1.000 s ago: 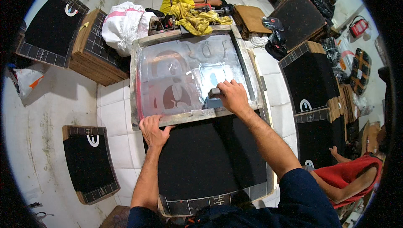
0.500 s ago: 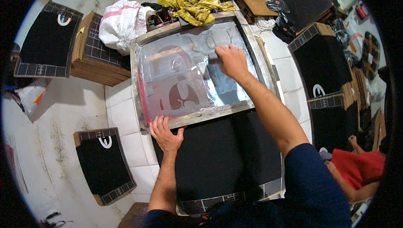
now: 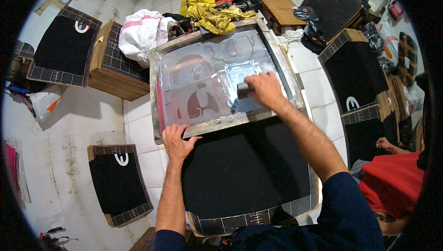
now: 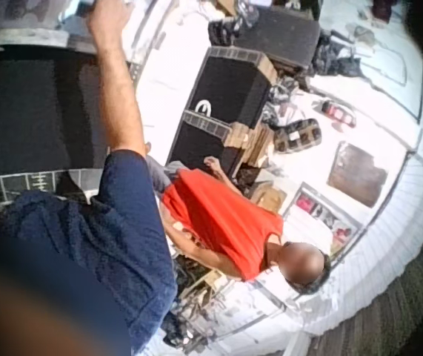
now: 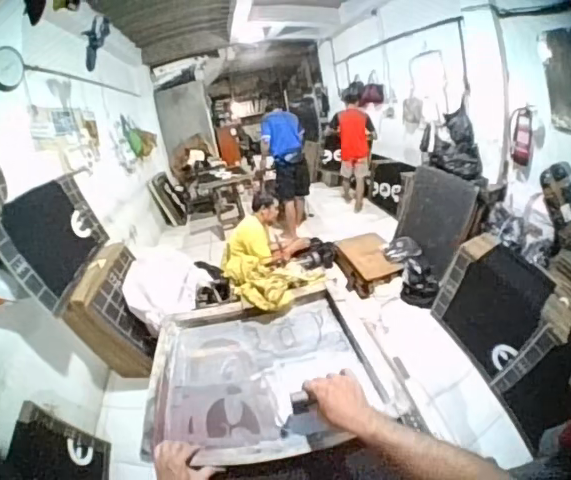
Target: The person performs screen printing on a black skateboard deck. They place a screen with a stencil over the deck, apply ink, and use a squeegee to pull the ink across the screen. The person repeatedly lifts the screen to reveal the printed white logo and then repositions it for subsequent passes.
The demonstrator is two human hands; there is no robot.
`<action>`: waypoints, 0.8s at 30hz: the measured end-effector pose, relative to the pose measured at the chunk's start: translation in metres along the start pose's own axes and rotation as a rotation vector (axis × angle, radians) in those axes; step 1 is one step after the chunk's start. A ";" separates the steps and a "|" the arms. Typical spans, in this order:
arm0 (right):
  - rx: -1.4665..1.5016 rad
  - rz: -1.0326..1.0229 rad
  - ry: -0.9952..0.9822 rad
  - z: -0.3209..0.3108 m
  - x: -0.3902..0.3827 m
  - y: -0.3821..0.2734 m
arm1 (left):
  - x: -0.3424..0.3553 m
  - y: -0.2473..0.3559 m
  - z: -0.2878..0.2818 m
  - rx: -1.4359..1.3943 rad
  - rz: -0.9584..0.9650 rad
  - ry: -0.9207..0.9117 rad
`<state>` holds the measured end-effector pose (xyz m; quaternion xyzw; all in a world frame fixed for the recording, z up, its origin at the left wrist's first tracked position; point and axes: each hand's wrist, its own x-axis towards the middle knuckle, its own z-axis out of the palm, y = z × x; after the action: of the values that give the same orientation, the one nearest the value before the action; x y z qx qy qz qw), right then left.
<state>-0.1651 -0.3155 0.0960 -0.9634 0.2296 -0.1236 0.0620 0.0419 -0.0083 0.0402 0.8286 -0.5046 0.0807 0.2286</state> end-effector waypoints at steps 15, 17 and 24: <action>-0.032 0.041 -0.186 0.024 0.132 0.048 | 0.006 0.012 -0.014 -0.082 -0.080 -0.064; -0.044 0.092 -0.249 0.029 0.159 0.055 | 0.005 0.013 -0.014 -0.078 -0.088 -0.069; 0.090 0.077 -0.032 0.016 0.007 -0.006 | 0.007 0.012 -0.013 -0.084 -0.105 -0.085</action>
<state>-0.1521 -0.3122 0.0832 -0.9520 0.2596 -0.1161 0.1133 0.0356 -0.0123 0.0577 0.8463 -0.4725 0.0122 0.2456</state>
